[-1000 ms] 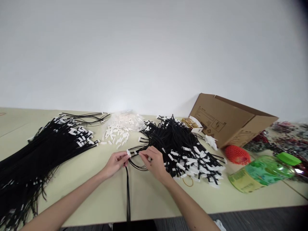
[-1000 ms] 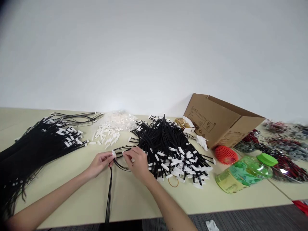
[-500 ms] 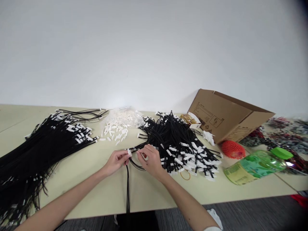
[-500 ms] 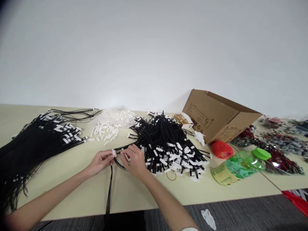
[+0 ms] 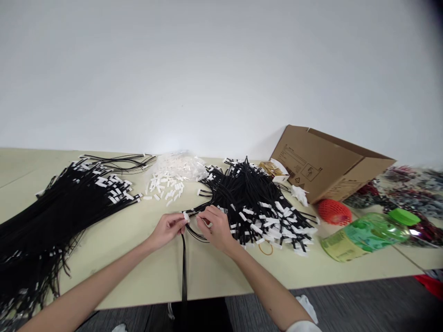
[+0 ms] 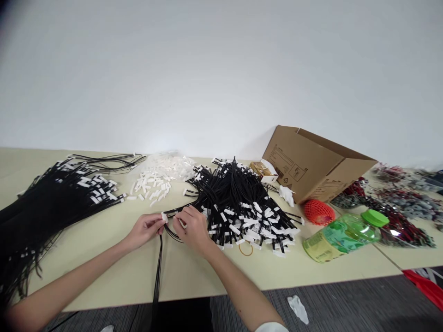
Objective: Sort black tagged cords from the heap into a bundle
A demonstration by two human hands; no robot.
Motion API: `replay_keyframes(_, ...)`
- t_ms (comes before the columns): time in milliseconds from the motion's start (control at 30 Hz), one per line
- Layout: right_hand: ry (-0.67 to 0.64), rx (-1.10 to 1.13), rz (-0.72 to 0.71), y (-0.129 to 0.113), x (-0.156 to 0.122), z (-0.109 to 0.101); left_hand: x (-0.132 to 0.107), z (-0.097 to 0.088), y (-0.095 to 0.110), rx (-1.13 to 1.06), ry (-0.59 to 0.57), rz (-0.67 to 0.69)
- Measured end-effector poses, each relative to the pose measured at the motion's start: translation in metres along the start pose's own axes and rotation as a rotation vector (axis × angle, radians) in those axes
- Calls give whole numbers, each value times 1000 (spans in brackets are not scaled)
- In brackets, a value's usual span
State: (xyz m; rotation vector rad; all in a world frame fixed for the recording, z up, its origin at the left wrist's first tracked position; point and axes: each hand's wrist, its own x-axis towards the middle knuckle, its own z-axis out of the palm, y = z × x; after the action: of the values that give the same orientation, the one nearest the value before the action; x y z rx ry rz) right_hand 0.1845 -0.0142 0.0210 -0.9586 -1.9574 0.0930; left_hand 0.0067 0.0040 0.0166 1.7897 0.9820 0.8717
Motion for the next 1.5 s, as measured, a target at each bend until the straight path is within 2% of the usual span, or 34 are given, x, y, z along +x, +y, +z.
replay_keyframes(333, -15, -7, -25, 0, 0, 1, -1, -1, -8, 73, 11, 42)
replay_keyframes(500, -21, -7, -8, 0, -1, 0, 0, -1, -9, 82, 17, 55)
replay_keyframes(1100, -42, -84, -101, -1, 0, -2, 1, -2, -12, 140, 3, 122)
replay_keyframes(1500, -44, -122, -88, 0, 0, -2, 1, -3, -12, 193, 6, 140)
